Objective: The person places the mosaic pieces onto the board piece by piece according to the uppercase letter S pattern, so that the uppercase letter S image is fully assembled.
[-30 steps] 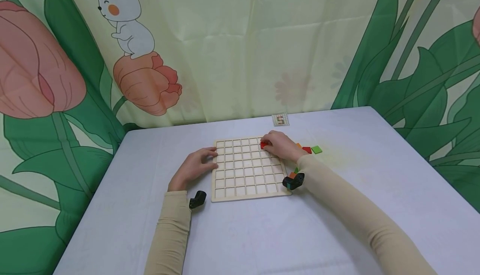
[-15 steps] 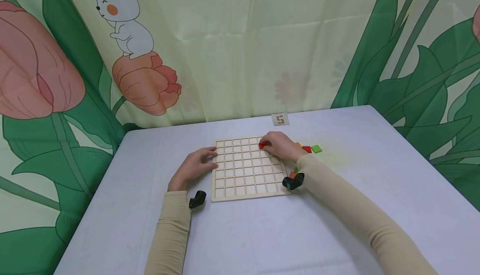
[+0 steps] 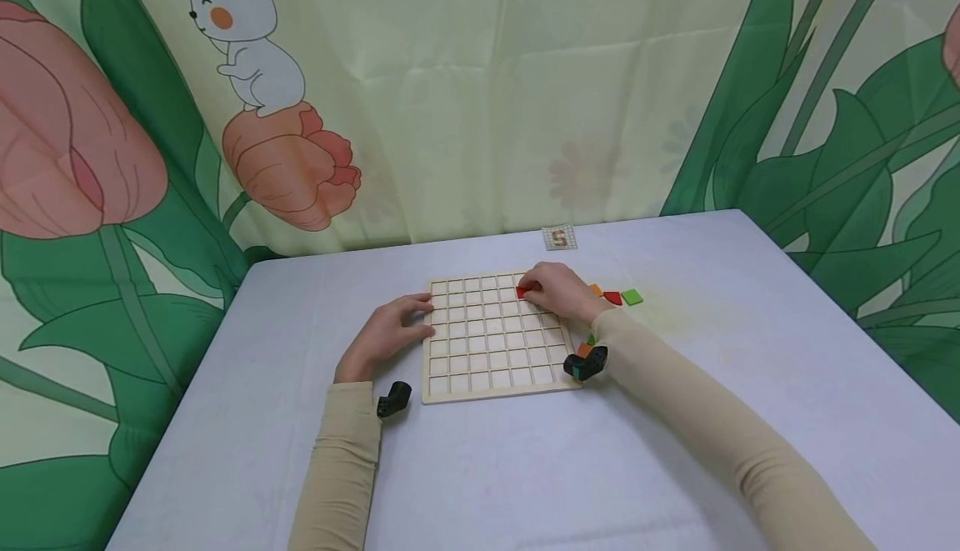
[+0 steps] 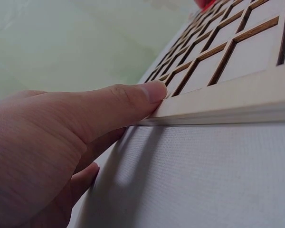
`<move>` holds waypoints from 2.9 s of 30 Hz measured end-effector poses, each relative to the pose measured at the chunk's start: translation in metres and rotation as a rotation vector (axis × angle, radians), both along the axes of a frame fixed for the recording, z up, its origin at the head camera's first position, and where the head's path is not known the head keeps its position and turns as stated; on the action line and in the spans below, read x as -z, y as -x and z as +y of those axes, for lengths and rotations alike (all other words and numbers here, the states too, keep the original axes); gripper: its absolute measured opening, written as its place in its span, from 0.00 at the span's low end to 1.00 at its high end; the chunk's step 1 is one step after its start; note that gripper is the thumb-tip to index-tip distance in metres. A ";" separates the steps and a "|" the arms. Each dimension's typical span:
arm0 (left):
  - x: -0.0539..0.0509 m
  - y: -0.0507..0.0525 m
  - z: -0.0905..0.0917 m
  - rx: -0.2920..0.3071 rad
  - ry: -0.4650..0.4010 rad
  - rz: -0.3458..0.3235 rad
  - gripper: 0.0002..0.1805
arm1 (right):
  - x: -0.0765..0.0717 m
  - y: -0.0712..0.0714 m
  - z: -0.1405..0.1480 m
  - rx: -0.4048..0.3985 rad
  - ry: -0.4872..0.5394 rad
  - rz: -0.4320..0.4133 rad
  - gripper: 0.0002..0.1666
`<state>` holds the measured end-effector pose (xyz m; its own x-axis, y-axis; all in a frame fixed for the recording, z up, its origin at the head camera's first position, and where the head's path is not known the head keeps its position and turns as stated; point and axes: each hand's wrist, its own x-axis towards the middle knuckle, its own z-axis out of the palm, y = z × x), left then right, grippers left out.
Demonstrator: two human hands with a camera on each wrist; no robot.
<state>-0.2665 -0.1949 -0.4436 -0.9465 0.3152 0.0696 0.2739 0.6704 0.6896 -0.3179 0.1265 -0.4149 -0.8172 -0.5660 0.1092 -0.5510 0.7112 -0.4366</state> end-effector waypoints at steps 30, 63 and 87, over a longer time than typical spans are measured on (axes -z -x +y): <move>-0.001 -0.001 0.001 -0.005 0.011 0.001 0.24 | 0.000 0.003 0.012 0.129 0.112 -0.062 0.16; 0.005 0.003 -0.001 -0.021 0.012 -0.005 0.23 | 0.007 -0.001 -0.006 0.042 0.073 0.023 0.11; 0.000 0.001 -0.001 -0.016 0.012 -0.021 0.23 | 0.006 0.005 -0.014 0.074 0.157 -0.082 0.11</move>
